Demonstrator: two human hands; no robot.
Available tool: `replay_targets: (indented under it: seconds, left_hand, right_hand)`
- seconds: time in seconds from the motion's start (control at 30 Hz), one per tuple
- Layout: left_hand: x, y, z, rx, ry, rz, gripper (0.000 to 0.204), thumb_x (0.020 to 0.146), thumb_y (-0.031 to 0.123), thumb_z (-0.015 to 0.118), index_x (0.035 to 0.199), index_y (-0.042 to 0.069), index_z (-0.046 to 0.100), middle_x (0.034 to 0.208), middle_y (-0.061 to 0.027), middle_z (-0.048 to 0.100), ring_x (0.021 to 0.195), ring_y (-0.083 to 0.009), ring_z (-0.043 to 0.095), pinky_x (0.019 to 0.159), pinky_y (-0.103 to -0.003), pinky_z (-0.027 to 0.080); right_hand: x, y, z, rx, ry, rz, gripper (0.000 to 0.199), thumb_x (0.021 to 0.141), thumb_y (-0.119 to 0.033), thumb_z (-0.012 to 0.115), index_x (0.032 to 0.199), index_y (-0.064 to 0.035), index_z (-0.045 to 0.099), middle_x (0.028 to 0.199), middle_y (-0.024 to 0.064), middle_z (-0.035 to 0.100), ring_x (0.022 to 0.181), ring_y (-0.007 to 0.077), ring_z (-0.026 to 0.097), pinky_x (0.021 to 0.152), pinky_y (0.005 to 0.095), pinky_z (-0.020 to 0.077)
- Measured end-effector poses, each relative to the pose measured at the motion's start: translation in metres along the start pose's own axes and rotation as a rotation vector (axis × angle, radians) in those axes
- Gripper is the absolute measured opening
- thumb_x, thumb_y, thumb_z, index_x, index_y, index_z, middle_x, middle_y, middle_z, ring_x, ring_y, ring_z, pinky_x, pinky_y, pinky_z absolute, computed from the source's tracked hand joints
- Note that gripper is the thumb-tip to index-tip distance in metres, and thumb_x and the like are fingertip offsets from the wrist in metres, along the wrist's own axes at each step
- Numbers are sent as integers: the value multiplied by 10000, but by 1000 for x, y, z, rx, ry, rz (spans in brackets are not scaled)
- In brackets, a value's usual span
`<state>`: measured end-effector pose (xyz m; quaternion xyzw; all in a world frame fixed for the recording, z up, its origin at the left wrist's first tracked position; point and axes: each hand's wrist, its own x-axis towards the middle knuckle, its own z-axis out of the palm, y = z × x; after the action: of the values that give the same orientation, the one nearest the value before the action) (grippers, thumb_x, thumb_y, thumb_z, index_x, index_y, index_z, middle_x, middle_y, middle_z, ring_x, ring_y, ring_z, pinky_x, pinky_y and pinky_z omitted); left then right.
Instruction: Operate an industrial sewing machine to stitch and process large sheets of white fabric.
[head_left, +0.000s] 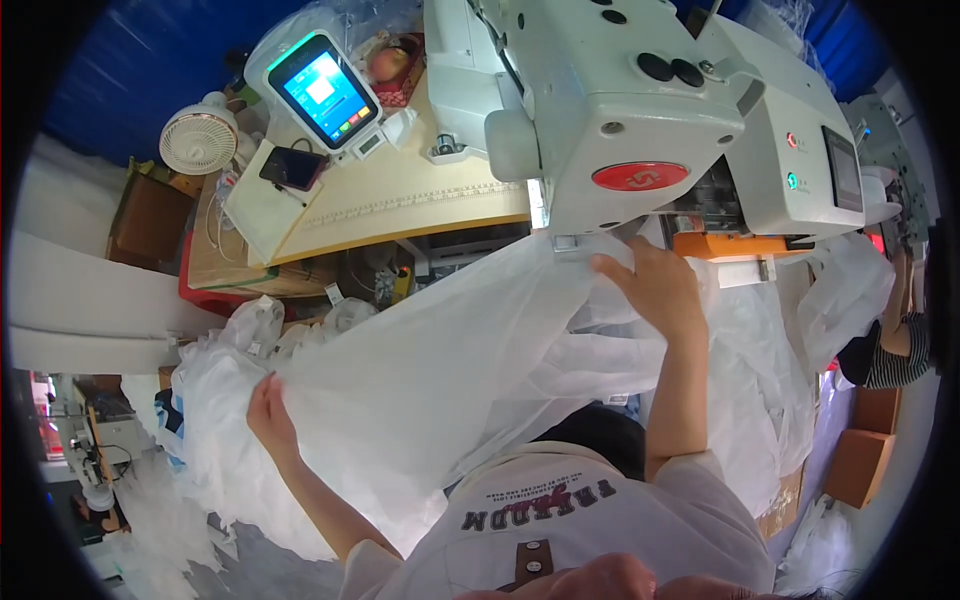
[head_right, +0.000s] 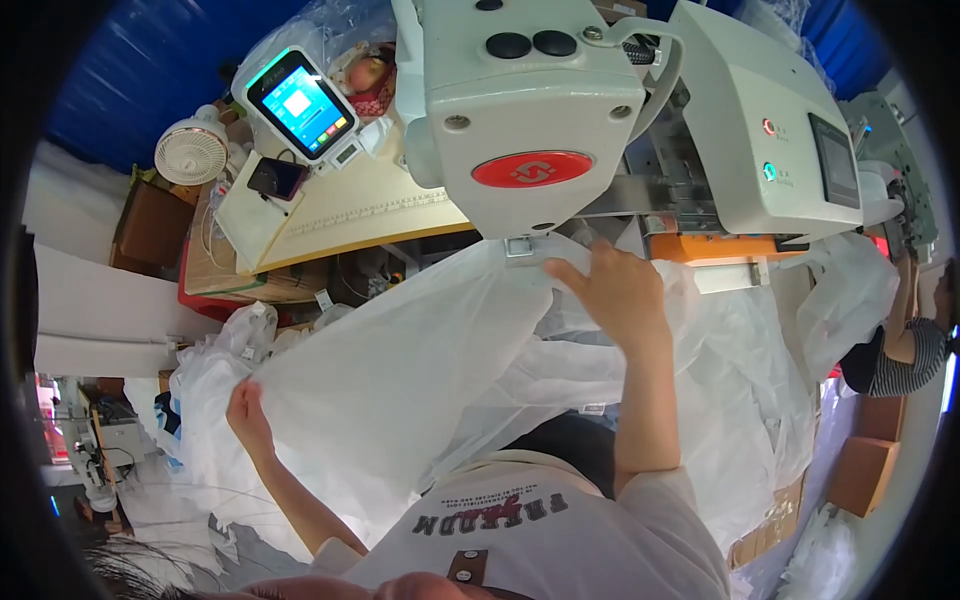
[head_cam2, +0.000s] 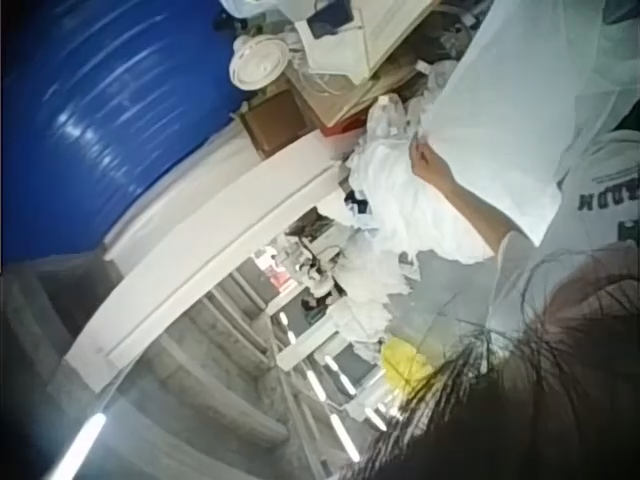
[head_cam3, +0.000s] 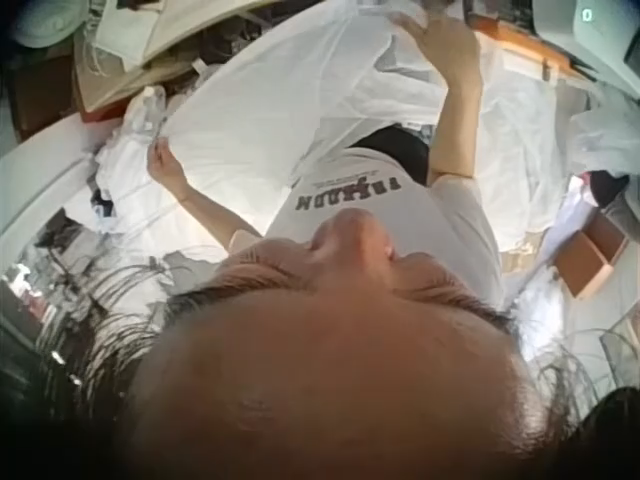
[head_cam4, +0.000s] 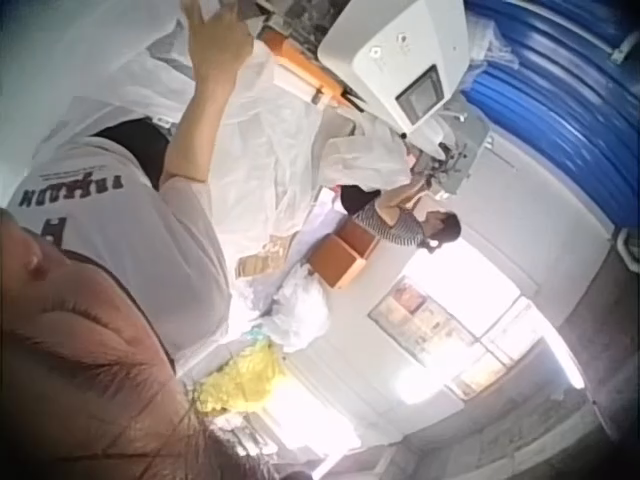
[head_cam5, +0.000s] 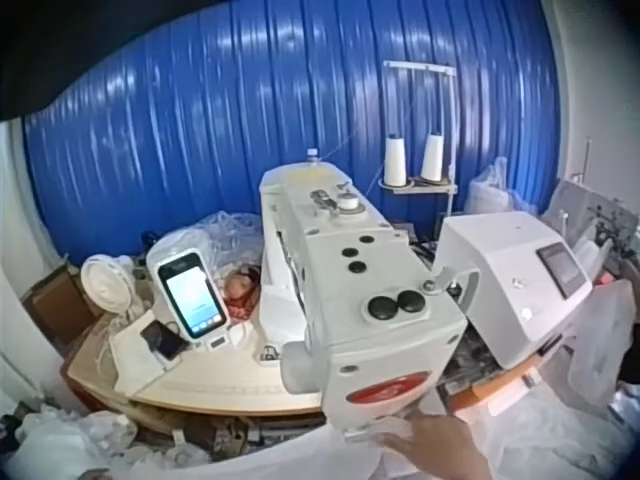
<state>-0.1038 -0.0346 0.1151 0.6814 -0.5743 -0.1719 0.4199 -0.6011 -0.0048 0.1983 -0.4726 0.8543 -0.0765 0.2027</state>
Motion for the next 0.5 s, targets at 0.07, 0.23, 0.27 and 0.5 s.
replay_targets:
  seconds: [0.07, 0.23, 0.27, 0.5]
  left_hand:
    - [22, -20, 14, 67, 0, 94, 152, 844, 116, 586, 869, -30, 617, 762, -49, 610, 677, -138, 545, 625, -239, 436]
    - [25, -36, 49, 114, -240, 240, 151, 827, 137, 617, 876, -6, 625, 834, -52, 618, 748, -137, 572, 655, -234, 440]
    - [24, -31, 53, 111, -237, 240, 151, 827, 137, 617, 876, -6, 625, 834, -52, 618, 748, -137, 572, 655, -234, 440]
    - [35, 15, 76, -733, -595, -482, 50, 793, 91, 637, 760, 62, 613, 828, -23, 586, 813, -83, 541, 703, -220, 430]
  right_hand:
    - [8, -2, 20, 103, 172, -156, 379, 762, -278, 692, 975, 20, 594, 855, 177, 625, 820, 357, 583, 751, 400, 451]
    - [-3, 29, 29, 450, 243, -281, 317, 776, -243, 670, 965, 7, 624, 769, 155, 635, 709, 305, 617, 668, 377, 470]
    - [-3, 47, 24, 420, 193, -190, 300, 777, -219, 665, 968, 9, 627, 783, 151, 636, 706, 257, 618, 648, 346, 469]
    - [-11, 110, 29, 79, 606, -259, 208, 791, -167, 642, 923, -8, 623, 679, 131, 600, 583, 171, 575, 547, 289, 441]
